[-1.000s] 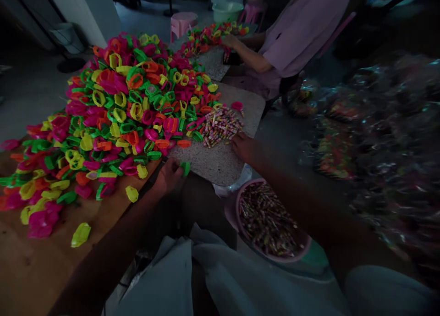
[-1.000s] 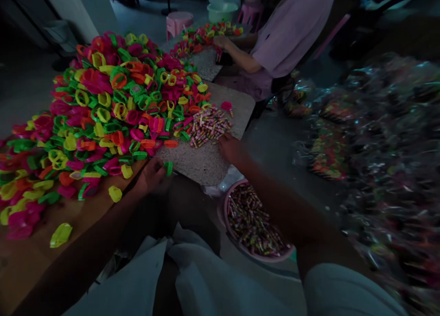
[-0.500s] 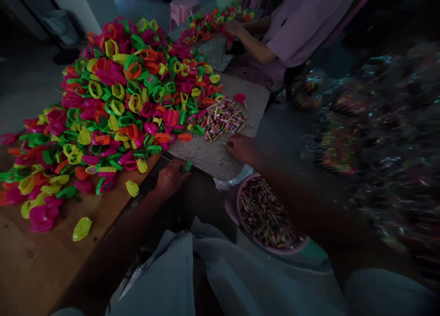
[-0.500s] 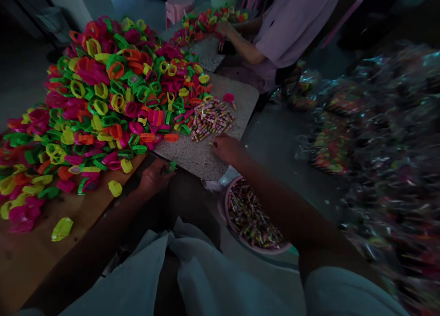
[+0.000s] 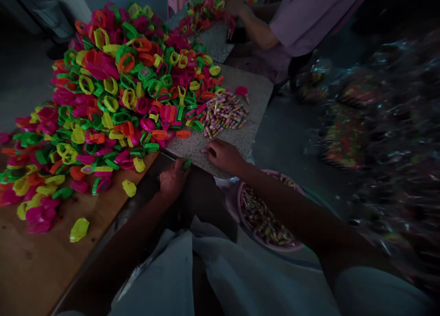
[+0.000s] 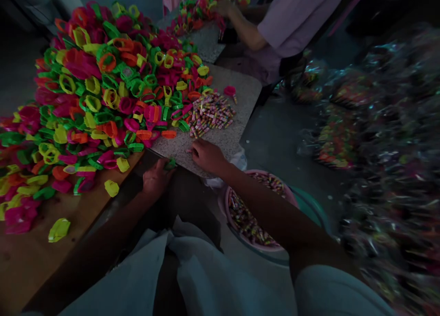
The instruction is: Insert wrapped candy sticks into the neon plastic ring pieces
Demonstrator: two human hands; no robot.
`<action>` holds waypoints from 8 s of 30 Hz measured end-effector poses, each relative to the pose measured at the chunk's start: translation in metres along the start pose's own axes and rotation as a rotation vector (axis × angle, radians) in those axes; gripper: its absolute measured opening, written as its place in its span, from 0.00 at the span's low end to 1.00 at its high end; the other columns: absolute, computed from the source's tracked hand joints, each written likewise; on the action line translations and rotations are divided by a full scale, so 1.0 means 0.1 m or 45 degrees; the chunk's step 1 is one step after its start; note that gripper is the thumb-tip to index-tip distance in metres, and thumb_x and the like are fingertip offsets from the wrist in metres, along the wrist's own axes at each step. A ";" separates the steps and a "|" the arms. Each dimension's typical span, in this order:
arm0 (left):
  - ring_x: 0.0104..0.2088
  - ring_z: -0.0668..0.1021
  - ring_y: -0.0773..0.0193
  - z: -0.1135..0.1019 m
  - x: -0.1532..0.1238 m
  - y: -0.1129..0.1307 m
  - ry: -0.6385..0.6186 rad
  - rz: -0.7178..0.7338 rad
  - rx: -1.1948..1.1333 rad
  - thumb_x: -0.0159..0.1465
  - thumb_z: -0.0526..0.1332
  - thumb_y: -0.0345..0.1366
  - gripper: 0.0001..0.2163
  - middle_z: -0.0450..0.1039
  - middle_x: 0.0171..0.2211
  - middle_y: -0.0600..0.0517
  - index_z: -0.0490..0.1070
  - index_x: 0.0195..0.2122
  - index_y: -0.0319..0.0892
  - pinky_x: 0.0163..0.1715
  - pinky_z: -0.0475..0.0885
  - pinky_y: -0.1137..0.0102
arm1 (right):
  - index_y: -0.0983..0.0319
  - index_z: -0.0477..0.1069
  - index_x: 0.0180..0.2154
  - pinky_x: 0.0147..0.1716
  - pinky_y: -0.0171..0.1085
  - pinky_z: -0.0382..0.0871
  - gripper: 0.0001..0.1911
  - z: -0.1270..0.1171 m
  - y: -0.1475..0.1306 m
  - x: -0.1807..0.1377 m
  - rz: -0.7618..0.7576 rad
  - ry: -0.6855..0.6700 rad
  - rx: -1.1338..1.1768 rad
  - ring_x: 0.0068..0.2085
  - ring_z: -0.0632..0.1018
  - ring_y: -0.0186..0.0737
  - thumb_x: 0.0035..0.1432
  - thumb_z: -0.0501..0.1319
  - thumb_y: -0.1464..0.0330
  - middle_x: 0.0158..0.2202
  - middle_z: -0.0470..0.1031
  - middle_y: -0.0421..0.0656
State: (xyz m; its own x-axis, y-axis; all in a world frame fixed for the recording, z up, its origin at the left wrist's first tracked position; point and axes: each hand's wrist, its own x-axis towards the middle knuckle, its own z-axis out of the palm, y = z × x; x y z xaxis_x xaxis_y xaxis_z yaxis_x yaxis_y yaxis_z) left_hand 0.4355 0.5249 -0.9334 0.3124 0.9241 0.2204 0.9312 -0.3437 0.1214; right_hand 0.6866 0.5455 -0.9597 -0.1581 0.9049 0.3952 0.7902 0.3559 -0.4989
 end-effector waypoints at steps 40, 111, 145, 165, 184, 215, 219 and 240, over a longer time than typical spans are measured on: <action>0.38 0.85 0.59 -0.11 -0.11 0.23 -0.126 -0.352 -1.141 0.79 0.48 0.52 0.22 0.83 0.43 0.46 0.71 0.58 0.43 0.35 0.81 0.66 | 0.57 0.74 0.43 0.45 0.43 0.78 0.18 0.31 -0.66 -0.16 0.541 0.225 1.303 0.43 0.82 0.43 0.61 0.67 0.51 0.41 0.82 0.43; 0.37 0.85 0.63 0.17 -0.02 -0.05 -0.003 -0.370 -1.001 0.71 0.68 0.43 0.13 0.85 0.39 0.50 0.80 0.51 0.42 0.39 0.78 0.71 | 0.57 0.79 0.46 0.67 0.52 0.65 0.10 0.24 -0.14 0.06 -0.636 0.075 0.080 0.46 0.79 0.44 0.77 0.58 0.67 0.42 0.83 0.44; 0.56 0.81 0.50 -0.33 0.79 -0.03 0.145 0.126 -0.285 0.73 0.58 0.31 0.18 0.75 0.62 0.39 0.72 0.63 0.42 0.57 0.77 0.59 | 0.64 0.83 0.44 0.48 0.44 0.69 0.10 -0.67 1.18 0.67 0.458 0.685 -0.117 0.45 0.79 0.47 0.69 0.63 0.67 0.44 0.83 0.53; 0.51 0.81 0.56 -0.39 0.46 -0.03 0.160 0.407 -0.246 0.75 0.61 0.37 0.11 0.84 0.50 0.48 0.82 0.52 0.49 0.55 0.76 0.62 | 0.63 0.83 0.46 0.41 0.36 0.70 0.13 -0.38 0.08 0.24 0.286 0.267 0.691 0.38 0.80 0.40 0.70 0.62 0.64 0.39 0.84 0.45; 0.45 0.82 0.51 -0.12 -0.15 -0.25 0.200 0.319 -0.038 0.76 0.59 0.45 0.16 0.85 0.42 0.43 0.79 0.59 0.46 0.47 0.73 0.61 | 0.62 0.82 0.42 0.23 0.30 0.69 0.08 0.24 -0.79 0.22 0.602 -0.379 1.483 0.29 0.77 0.34 0.61 0.66 0.72 0.31 0.80 0.40; 0.41 0.85 0.57 -0.17 0.04 0.06 -0.036 -0.172 0.216 0.79 0.51 0.48 0.18 0.86 0.45 0.47 0.80 0.57 0.52 0.34 0.67 0.69 | 0.64 0.76 0.57 0.45 0.42 0.70 0.19 0.00 -0.31 0.75 0.435 0.053 -0.208 0.50 0.79 0.52 0.78 0.53 0.61 0.52 0.80 0.55; 0.39 0.86 0.54 -0.27 0.03 0.15 -0.176 -0.112 0.341 0.80 0.47 0.46 0.20 0.85 0.43 0.45 0.76 0.62 0.53 0.35 0.70 0.67 | 0.62 0.74 0.56 0.46 0.43 0.70 0.16 -0.02 -0.27 0.71 0.427 0.011 -0.167 0.52 0.79 0.52 0.75 0.54 0.66 0.54 0.80 0.54; 0.40 0.83 0.59 -0.14 -0.04 0.04 0.033 -0.111 0.194 0.80 0.48 0.45 0.20 0.85 0.44 0.46 0.80 0.57 0.51 0.32 0.62 0.68 | 0.64 0.79 0.47 0.45 0.43 0.68 0.18 -0.16 -0.28 0.27 -0.054 -0.191 -0.381 0.52 0.76 0.52 0.78 0.54 0.62 0.50 0.77 0.54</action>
State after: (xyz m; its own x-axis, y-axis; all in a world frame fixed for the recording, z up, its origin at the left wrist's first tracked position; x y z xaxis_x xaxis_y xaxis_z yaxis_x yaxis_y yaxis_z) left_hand 0.4354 0.5175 -0.9202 0.2258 0.9440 0.2404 0.9729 -0.2310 -0.0065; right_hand 0.6695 0.5560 -0.9227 -0.2620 0.9230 0.2819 0.9164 0.3296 -0.2273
